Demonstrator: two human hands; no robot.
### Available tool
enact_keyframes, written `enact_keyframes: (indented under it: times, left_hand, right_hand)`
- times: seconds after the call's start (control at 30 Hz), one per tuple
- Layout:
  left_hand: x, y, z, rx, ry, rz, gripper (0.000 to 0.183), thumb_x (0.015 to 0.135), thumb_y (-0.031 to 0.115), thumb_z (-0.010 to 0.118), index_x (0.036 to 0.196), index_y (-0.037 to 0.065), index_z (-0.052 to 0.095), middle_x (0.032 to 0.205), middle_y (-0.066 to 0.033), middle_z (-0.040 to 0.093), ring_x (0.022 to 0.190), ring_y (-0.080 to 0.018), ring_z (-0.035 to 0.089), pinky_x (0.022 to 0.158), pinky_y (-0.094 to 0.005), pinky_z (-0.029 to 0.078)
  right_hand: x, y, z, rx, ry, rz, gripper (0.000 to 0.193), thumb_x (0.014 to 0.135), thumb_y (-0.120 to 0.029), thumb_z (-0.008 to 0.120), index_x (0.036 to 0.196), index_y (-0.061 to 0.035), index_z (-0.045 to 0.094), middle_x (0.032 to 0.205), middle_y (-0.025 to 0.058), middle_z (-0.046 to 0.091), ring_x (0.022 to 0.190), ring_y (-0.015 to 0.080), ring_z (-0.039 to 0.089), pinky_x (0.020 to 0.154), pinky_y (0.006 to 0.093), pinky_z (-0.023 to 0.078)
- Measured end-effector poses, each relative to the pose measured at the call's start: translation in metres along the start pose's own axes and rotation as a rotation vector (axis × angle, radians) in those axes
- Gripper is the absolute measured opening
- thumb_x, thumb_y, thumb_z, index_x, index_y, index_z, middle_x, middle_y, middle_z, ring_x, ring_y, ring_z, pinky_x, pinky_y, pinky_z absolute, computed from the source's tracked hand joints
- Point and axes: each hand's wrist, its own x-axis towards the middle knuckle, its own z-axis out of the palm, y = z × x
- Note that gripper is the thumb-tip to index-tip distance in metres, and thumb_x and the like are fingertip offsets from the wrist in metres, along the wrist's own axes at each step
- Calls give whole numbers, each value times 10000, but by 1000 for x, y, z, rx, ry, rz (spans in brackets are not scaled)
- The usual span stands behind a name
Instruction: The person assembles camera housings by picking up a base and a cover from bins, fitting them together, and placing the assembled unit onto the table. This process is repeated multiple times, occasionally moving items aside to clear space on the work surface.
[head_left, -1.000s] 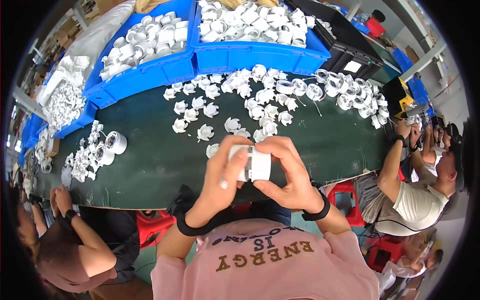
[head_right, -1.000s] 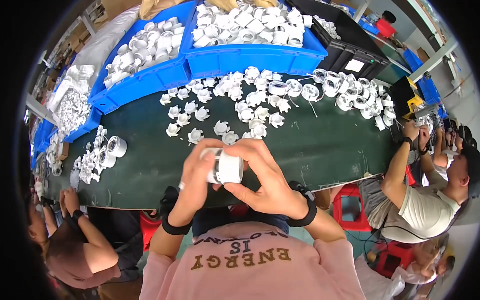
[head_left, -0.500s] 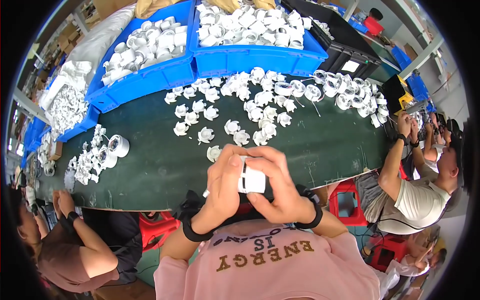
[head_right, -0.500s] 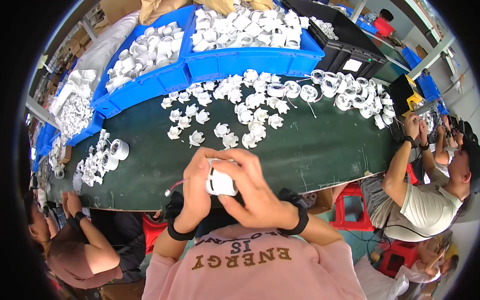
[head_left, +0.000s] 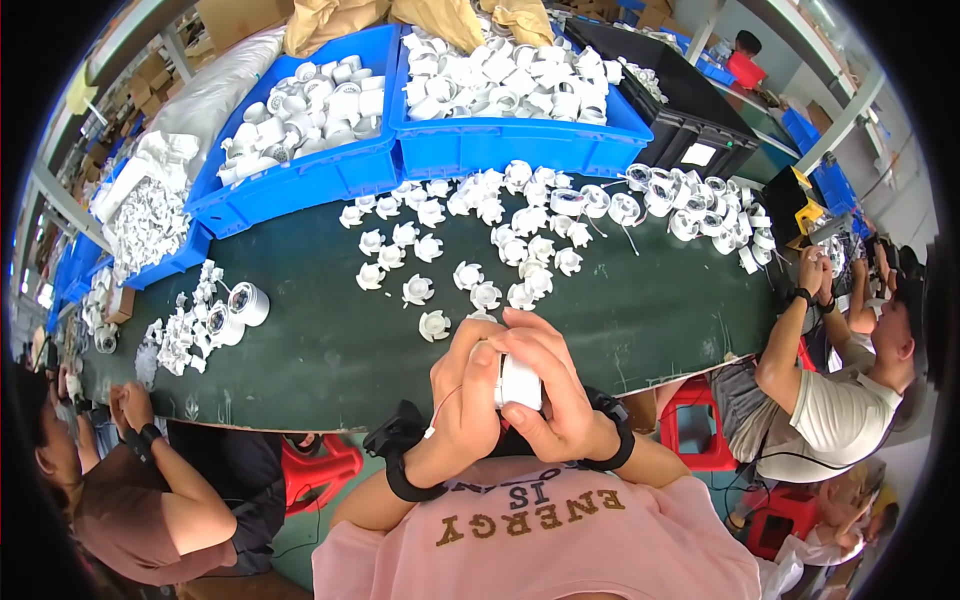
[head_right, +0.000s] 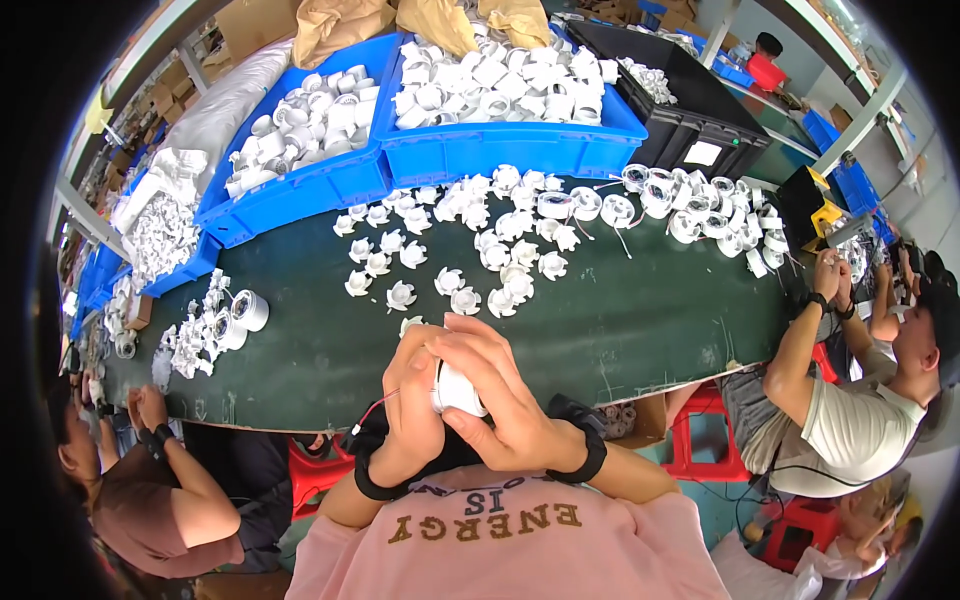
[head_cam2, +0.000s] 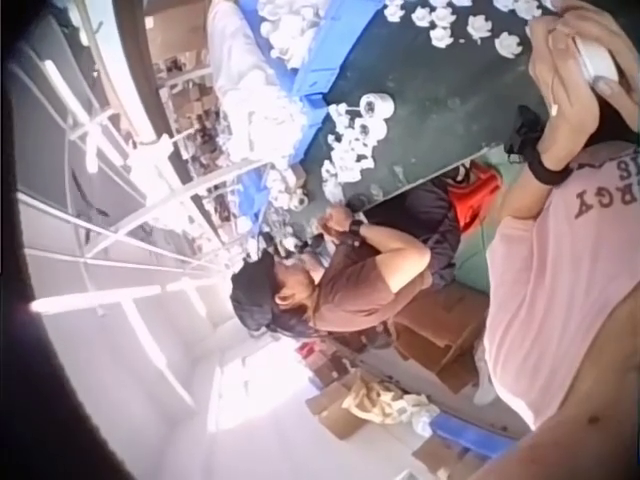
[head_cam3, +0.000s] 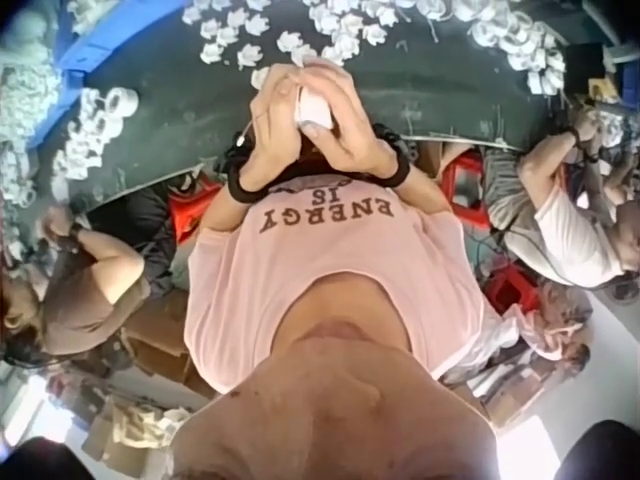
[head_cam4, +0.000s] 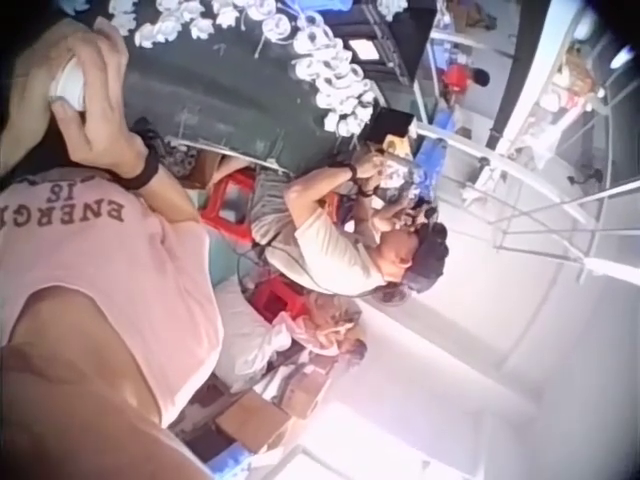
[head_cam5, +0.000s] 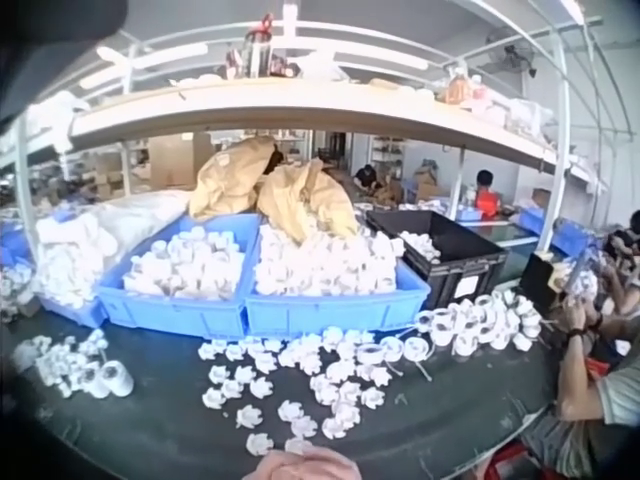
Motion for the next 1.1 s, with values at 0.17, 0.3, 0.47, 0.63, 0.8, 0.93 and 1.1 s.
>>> enact_keyframes:
  times: [0.17,0.3,0.47,0.63,0.8,0.93,1.1]
  left_hand:
    - [1,6,0,-10,-36,-73,261,918,126,340,922,-41,541,903,-172,567,648,-288,567,550,-343,433]
    - [2,11,2,44,-16,34,272,934,154,339,961,-31,537,855,-166,578,649,-279,575,544,-340,432]
    - [-1,4,0,33,-7,-73,302,955,210,338,1011,-20,525,826,-157,579,664,-277,581,578,-356,440]
    - [34,-40,-23,-290,52,-619,376,972,388,382,1035,39,505,833,-67,575,677,-146,555,570,-282,436]
    - [73,-11,-30,123,-530,-166,774,849,245,668,1406,-16,197,1314,-174,390,1174,-260,465,982,-362,394]
    - [181,-32,-90,288,-429,-198,641,787,297,737,1252,-61,478,1290,-211,484,1203,-309,471,1021,-385,365]
    - [319,-136,-254,1424,786,-314,772,582,545,796,1012,-61,586,1055,-257,625,1031,-400,598,841,-451,492]
  right_hand:
    - [-1,8,-1,-20,-13,-42,571,923,-246,530,1349,78,330,1304,234,433,1253,433,372,1039,515,298]
    - [1,7,-6,-9,-64,-99,630,890,-239,548,1371,77,290,1339,240,394,1280,439,330,1056,536,259]
    - [2,21,-3,145,-134,-32,748,858,-250,566,1412,80,189,1425,247,277,1317,410,280,1086,503,212]
    - [27,30,-3,-198,-89,301,755,767,-4,629,1430,4,269,1420,249,277,1258,374,342,1041,426,318]
    - [46,57,-7,-225,64,231,662,724,-24,725,1311,-71,423,1212,194,429,950,328,553,820,372,472]
    - [43,86,-28,405,353,553,391,721,7,729,1044,-53,517,1049,73,514,948,169,526,836,302,433]
    - [27,70,-47,392,289,483,580,703,-1,726,1167,-48,381,1078,123,555,948,171,561,804,300,466]
